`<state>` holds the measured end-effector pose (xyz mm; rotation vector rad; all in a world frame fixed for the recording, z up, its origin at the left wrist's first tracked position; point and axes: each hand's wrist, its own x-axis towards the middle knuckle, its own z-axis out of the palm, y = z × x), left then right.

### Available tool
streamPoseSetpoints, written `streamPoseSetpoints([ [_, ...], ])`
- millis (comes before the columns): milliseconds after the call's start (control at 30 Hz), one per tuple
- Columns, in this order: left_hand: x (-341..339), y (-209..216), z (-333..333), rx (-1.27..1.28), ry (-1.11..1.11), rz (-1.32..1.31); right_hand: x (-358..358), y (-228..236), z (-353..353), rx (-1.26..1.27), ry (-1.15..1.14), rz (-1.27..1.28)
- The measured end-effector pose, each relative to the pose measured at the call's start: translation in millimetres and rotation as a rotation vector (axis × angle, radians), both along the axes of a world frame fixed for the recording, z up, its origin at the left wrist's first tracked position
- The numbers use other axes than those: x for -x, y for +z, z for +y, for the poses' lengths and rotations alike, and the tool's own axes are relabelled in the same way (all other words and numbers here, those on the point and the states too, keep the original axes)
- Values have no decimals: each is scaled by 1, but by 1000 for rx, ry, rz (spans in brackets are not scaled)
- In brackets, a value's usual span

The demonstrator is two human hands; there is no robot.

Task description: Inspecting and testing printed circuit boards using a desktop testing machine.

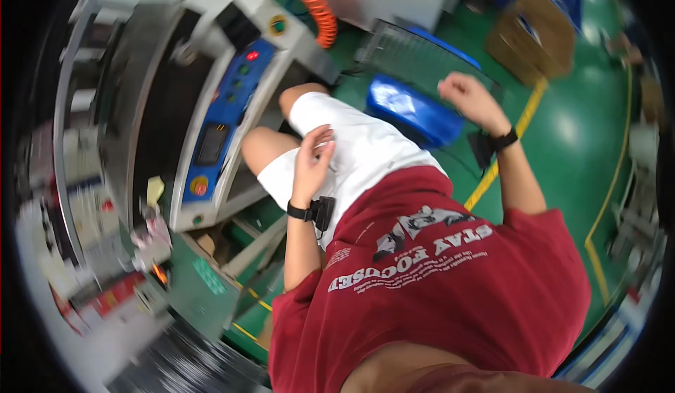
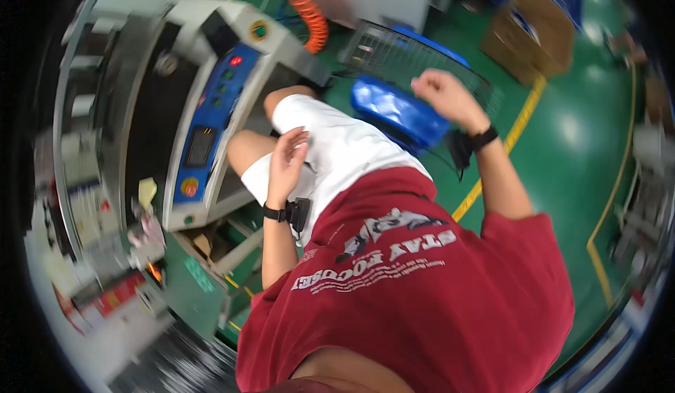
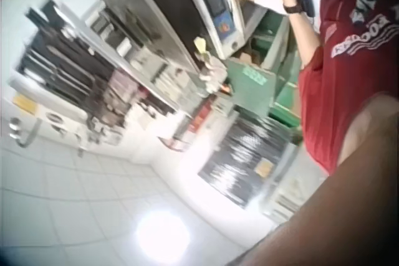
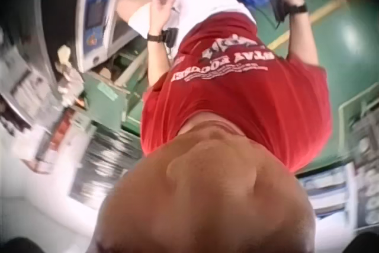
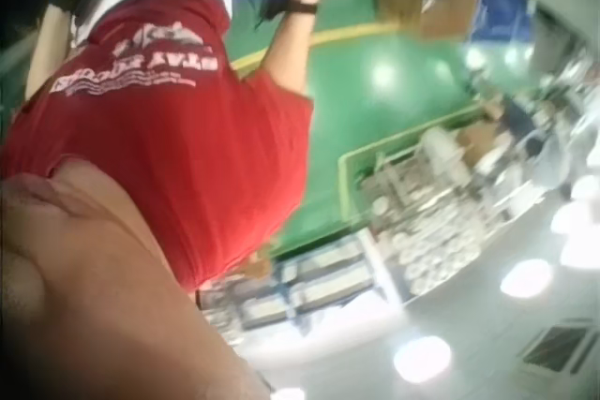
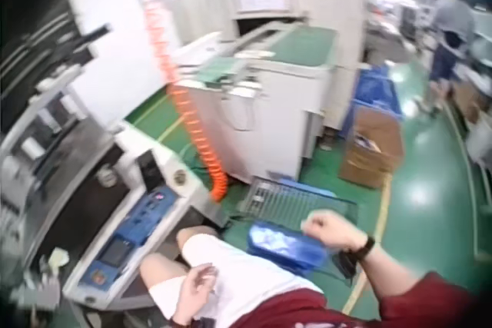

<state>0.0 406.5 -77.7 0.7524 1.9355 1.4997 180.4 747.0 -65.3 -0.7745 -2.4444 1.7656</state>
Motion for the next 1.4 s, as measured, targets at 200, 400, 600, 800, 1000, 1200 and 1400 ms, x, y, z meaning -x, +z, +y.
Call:
streamPoseSetpoints([
  [200,11,21,-43,106,160,84,102,-10,-101,193,524,2],
  [400,15,7,-131,373,340,230,194,-8,-153,440,845,-42],
  [600,21,-5,-168,516,186,437,272,-45,-179,397,887,5],
  [800,47,-26,-187,517,-174,691,287,-71,-179,-7,1046,236],
  [1000,88,-46,-190,400,-422,806,296,-68,-163,-168,1231,283],
  [1200,110,-59,-203,434,-689,697,307,-81,-142,-331,1371,557],
  [1400,136,-68,-222,474,-730,693,311,-82,-134,-433,1544,698],
])
